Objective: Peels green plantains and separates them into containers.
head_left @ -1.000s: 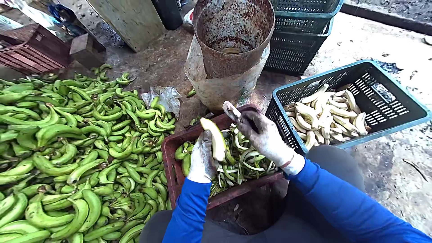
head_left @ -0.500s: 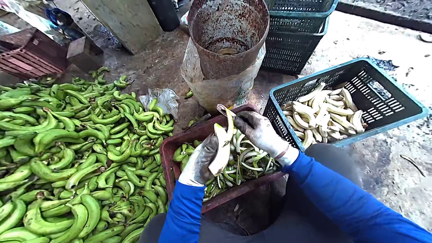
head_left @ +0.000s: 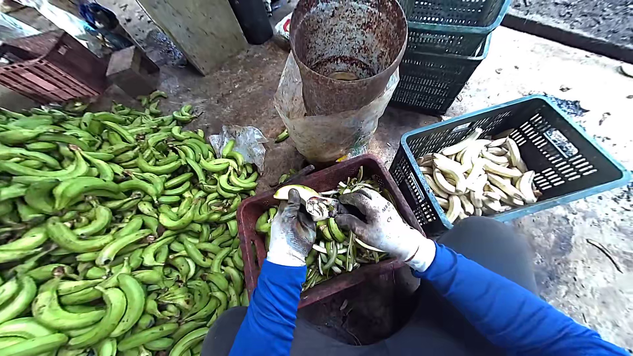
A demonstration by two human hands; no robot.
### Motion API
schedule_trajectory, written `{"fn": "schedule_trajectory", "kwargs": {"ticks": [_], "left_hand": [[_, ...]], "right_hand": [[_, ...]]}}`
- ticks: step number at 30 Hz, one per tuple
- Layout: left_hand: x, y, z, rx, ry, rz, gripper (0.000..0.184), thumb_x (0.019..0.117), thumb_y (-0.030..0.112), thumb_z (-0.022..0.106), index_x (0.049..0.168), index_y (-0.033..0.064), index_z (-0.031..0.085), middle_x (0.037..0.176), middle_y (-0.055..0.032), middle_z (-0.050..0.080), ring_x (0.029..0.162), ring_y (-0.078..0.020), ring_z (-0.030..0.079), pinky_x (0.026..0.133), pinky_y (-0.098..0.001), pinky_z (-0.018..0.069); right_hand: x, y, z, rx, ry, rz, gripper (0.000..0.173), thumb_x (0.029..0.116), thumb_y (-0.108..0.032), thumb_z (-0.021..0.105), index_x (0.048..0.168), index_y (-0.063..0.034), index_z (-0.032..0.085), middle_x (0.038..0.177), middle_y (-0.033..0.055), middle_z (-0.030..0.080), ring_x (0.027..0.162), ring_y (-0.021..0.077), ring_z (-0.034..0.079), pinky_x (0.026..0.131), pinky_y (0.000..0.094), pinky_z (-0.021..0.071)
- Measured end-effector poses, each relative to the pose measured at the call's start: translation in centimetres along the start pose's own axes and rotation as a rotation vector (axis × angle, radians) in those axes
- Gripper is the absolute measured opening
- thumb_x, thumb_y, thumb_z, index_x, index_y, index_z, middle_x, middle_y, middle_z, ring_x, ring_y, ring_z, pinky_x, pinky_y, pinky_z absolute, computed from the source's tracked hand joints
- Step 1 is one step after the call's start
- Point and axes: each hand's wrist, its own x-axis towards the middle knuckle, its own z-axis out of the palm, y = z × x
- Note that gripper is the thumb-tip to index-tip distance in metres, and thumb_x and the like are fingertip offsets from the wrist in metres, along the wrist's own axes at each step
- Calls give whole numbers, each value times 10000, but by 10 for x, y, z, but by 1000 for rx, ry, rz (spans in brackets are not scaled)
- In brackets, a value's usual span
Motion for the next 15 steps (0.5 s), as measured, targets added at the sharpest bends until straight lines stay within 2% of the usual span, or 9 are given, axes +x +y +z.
{"fn": "schedule_trajectory", "kwargs": {"ticks": [2, 5, 7, 9, 10, 12, 14, 15], "left_hand": [[-4, 6, 2, 103, -78, -46, 290, 1085, 295, 479, 1259, 85, 577, 1032, -140, 676, 900, -240, 688, 774, -413, 598], [-12, 17, -3, 299, -334, -150, 277, 1085, 260, 452, 1240, 90, 606, 955, -139, 676, 782, -214, 674, 680, -379, 597], [-15, 24, -9, 419, -537, -229, 288, 1077, 233, 441, 1259, 84, 607, 944, -127, 676, 772, -185, 673, 687, -349, 596], [-15, 29, -13, 519, -662, -275, 337, 1061, 213, 467, 1334, 65, 597, 1036, -131, 697, 865, -177, 691, 782, -350, 602], [-15, 29, -14, 530, -702, -301, 372, 1045, 210, 487, 1374, 65, 580, 1075, -129, 700, 892, -172, 695, 804, -345, 602], [-12, 25, -15, 507, -766, -333, 474, 1012, 274, 552, 1448, 90, 525, 1106, -118, 690, 865, -158, 688, 751, -318, 603], [-11, 21, -13, 470, -758, -305, 629, 959, 436, 672, 1485, 135, 501, 1089, -105, 685, 786, -142, 668, 669, -284, 591], [-11, 18, -11, 440, -699, -279, 674, 921, 454, 716, 1488, 158, 502, 1059, -106, 683, 747, -145, 659, 640, -284, 586]], "right_hand": [[3, 2, -5, 4, -1, -62, 386, 968, -459, 684, 1205, -158, 729, 1130, 12, 695, 1103, 146, 637, 975, 397, 540], [9, 4, -15, 21, -7, -60, 370, 973, -435, 685, 1223, -167, 734, 1142, 3, 705, 1115, 137, 640, 986, 384, 539], [16, 8, -24, 45, -37, -25, 349, 993, -426, 651, 1232, -184, 732, 1124, -14, 709, 1063, 107, 657, 949, 367, 562], [26, 15, -33, 61, -119, 34, 335, 1026, -464, 593, 1206, -225, 743, 1086, -51, 718, 978, 67, 679, 890, 355, 594], [30, 20, -36, 49, -172, 74, 344, 1036, -488, 561, 1189, -244, 749, 1065, -60, 727, 956, 66, 684, 879, 375, 591], [35, 31, -39, -10, -250, 166, 368, 1041, -525, 520, 1138, -253, 750, 975, -45, 732, 883, 111, 689, 822, 464, 580], [35, 38, -39, -24, -234, 283, 350, 1008, -536, 571, 1098, -252, 754, 914, -21, 734, 828, 157, 697, 765, 521, 576], [33, 36, -40, -22, -187, 328, 345, 972, -549, 621, 1081, -249, 753, 923, -17, 732, 840, 165, 696, 765, 528, 576]]}}
